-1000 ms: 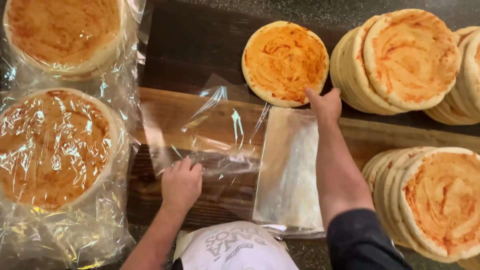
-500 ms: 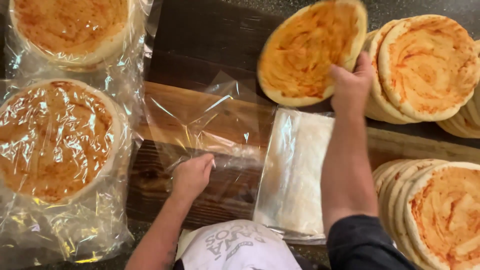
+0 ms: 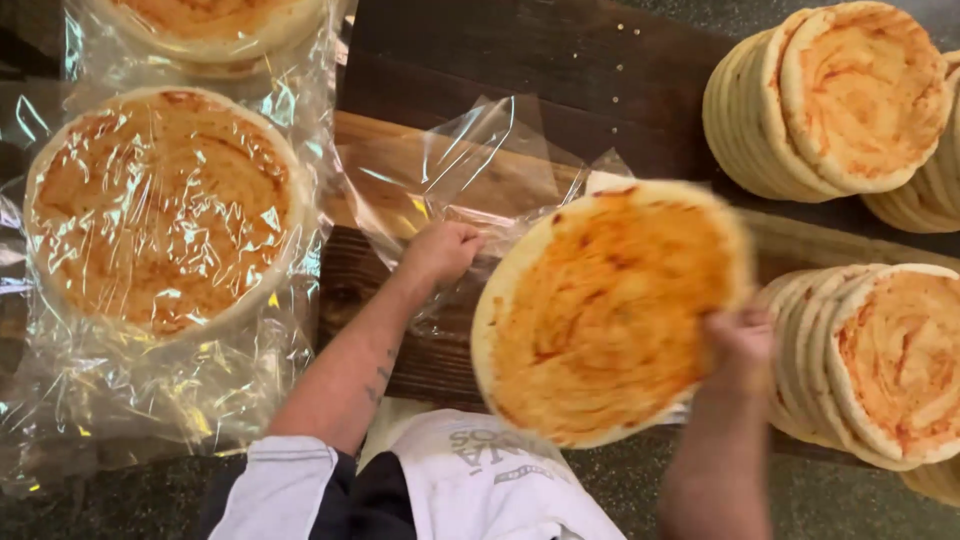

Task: The person is taking individual pizza bases from stacks and placing them into clear plastic bags on a wooden table.

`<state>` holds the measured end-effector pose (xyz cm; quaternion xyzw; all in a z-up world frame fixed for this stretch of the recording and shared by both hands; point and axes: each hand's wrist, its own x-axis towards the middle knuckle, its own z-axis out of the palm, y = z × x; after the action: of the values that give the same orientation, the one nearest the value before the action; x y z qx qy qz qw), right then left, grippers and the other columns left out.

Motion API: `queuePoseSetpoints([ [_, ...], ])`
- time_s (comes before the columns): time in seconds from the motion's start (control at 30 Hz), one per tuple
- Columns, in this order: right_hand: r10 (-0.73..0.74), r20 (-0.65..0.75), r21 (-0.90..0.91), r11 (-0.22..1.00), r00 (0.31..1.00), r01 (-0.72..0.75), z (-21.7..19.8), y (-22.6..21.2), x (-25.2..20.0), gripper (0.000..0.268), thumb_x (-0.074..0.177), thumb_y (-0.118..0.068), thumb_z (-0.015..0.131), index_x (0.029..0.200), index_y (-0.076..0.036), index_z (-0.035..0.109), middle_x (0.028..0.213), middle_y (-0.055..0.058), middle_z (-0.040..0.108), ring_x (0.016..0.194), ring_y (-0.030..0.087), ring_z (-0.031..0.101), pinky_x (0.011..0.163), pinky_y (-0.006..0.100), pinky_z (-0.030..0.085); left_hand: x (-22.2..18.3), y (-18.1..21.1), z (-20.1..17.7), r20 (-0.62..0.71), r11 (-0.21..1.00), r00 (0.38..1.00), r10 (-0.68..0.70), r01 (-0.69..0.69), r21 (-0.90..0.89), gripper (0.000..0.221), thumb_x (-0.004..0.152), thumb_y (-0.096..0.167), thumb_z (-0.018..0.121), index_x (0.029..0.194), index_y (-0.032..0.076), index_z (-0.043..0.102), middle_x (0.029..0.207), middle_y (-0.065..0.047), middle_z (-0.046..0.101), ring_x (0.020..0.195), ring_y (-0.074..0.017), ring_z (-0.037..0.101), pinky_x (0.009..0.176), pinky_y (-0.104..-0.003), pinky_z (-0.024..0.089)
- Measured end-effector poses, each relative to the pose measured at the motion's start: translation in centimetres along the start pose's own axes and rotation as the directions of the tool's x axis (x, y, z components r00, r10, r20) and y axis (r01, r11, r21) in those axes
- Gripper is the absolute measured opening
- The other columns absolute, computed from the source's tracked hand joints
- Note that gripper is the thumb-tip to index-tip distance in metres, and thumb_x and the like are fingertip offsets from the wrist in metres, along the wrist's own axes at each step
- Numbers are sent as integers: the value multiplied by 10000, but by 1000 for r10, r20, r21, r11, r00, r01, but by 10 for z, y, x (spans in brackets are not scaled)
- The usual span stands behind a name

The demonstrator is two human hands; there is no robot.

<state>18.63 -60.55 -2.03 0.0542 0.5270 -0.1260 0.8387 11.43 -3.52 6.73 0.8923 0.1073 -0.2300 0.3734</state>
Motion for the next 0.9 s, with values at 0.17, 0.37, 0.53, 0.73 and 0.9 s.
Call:
queuePoseSetpoints([
  [0.17, -81, 542, -803, 241, 836, 544, -188, 219, -199, 401, 840, -88, 796, 1194, -96, 607, 1085, 118, 714, 922, 308, 734, 778, 475, 618, -50, 31, -57, 107, 914, 993, -54, 93, -395, 339, 903, 400, 589, 1101, 233, 806, 1194, -80, 769, 1249, -317, 650, 1084, -426, 489],
  [0.37, 217, 954, -10, -665, 206, 746, -174, 212, -163, 741, 753, -174, 868, 1426, -92, 569, 1309, 135, 586, 1142, 319, 673, 836, 406, 589, 3, -19, -3, 60, 930, 980, 192, -201, 309, 360, 887, 240, 429, 1040, 237, 754, 1030, -35, 763, 1093, -274, 711, 956, -445, 551],
  [0.53, 468, 884, 369, -711, 11, 599, -88, 290, -62, 582, 744, -330, 836, 1214, -97, 583, 1053, 167, 604, 984, 414, 631, 857, 523, 532, -9, -62, 65, -257, 700, 780, 571, -298, 649, 145, 893, 235, 488, 890, 209, 631, 868, -25, 663, 935, -239, 672, 804, -427, 518],
  [0.73, 736, 669, 709, -591, -103, 384, -79, 219, -21, 205, 870, -335, 649, 787, -216, 505, 620, 37, 508, 542, 336, 614, 544, 474, 512, -49, -117, 93, -655, 725, 629, 419, 203, 659, 127, 824, 280, 564, 923, 209, 602, 696, -11, 621, 681, -233, 668, 574, -406, 498],
  [0.9, 839, 531, 810, -462, -116, 362, -120, 148, -57, 144, 834, -261, 555, 755, -171, 474, 569, 78, 486, 471, 352, 579, 494, 473, 483, -109, -95, 123, -575, 702, 745, 338, 208, 681, 289, 836, 248, 542, 1096, 155, 627, 574, -27, 596, 517, -255, 655, 449, -427, 510],
])
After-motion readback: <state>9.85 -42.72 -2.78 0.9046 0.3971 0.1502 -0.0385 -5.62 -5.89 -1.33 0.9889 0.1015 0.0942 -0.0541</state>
